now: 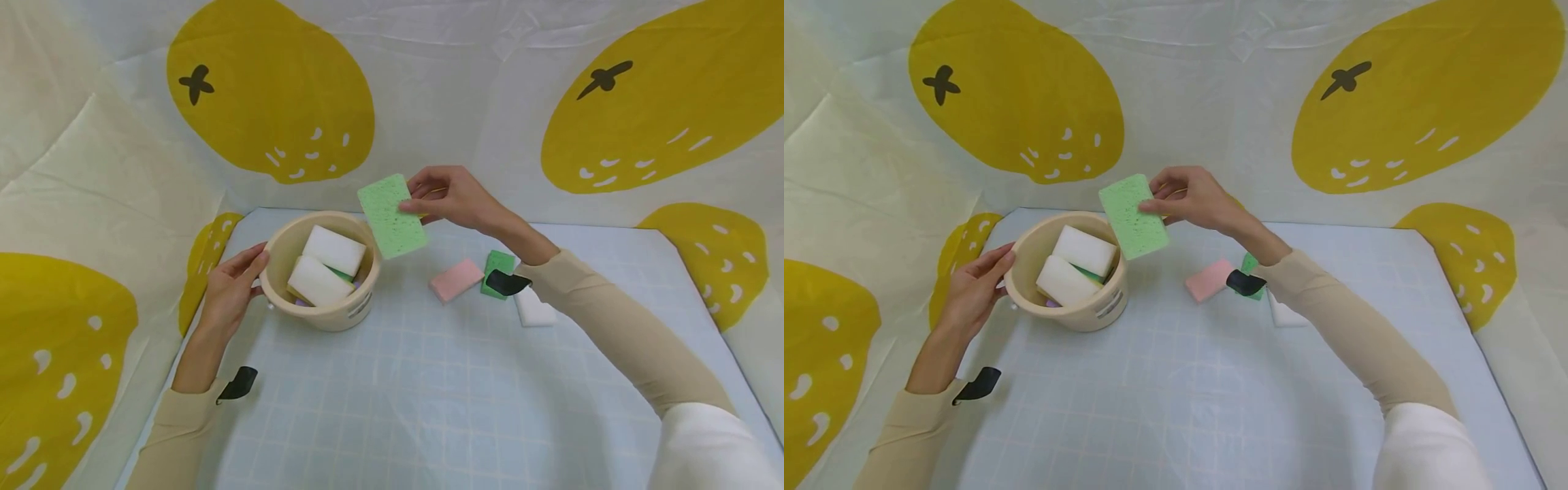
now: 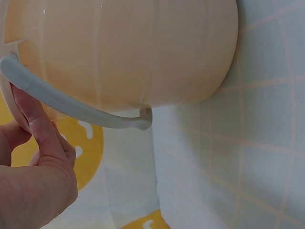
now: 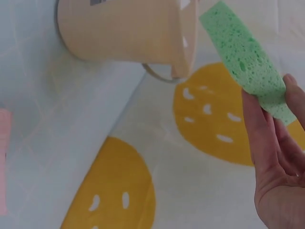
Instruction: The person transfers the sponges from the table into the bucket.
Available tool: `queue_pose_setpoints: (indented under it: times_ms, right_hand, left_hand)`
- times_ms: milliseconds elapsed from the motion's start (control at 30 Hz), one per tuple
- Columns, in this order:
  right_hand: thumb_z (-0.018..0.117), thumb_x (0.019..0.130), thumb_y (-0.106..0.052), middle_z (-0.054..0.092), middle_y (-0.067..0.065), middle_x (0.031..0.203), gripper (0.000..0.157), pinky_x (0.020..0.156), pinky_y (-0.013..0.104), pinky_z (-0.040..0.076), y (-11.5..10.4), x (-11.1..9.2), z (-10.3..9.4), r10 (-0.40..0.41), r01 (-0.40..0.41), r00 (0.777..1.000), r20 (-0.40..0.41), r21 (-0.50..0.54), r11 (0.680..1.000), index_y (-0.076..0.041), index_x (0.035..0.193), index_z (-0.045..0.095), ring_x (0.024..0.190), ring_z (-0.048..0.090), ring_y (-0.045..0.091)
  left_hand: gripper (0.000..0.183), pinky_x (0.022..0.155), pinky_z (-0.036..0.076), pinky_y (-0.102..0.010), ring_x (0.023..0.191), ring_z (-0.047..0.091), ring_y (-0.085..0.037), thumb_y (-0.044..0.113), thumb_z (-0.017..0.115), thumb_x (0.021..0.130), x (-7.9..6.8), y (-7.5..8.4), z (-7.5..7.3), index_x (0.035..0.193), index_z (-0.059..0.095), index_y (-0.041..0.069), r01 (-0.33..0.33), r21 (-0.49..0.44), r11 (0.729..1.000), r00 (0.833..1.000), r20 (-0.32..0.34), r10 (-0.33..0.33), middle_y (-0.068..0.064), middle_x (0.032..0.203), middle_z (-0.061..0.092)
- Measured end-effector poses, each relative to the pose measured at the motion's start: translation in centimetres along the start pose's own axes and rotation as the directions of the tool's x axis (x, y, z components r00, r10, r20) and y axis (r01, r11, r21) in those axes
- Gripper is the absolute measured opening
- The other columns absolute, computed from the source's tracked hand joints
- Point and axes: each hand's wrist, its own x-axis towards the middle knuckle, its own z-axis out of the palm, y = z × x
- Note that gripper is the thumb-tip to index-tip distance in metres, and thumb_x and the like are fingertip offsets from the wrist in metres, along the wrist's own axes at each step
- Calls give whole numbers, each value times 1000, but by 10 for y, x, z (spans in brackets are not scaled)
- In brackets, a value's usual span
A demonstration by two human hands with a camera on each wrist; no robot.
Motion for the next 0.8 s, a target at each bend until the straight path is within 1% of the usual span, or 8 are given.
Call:
queue_pose_setpoints:
  times_ms: [167,333,467,633,800]
  right_hand:
    - [83,89,-18,69,16,104,30,80,46,63,-1,7,12,-9,9,999,38,20,1000,-4,112,69,91,72,29]
    - [83,89,-21,69,15,103,31,78,41,63,-4,14,26,-6,6,997,71,7,1000,-6,112,70,92,71,28]
    - [84,89,-21,70,15,101,31,77,41,63,-7,20,38,-7,5,996,89,22,1000,-6,111,70,91,71,28]
    - [84,89,-22,71,13,101,31,78,41,63,-6,27,52,-10,5,993,120,42,999,-6,112,70,91,71,28]
    - [83,89,-22,71,13,100,31,78,45,63,-1,34,65,-29,22,989,144,49,999,-6,112,70,88,71,28]
  left_hand:
    - [62,74,58,-18,101,63,-11,42,75,92,0,0,1,145,60,12,2,0,1000,1000,-7,-2,3,133,61]
    - [64,74,59,-19,100,63,-11,41,76,92,-1,1,1,145,59,10,-5,-23,1000,1000,6,5,1,133,60]
    - [64,74,59,-18,101,63,-11,41,76,92,-2,1,0,145,59,10,-9,-23,1000,1000,6,10,1,133,60]
    - [63,75,58,-18,102,63,-11,43,76,91,-1,1,0,144,61,13,-2,-7,1000,1000,0,2,1,135,60]
    - [64,76,58,-19,104,63,-11,44,76,90,1,0,1,144,61,14,9,-5,1000,1000,-7,-9,-2,140,58]
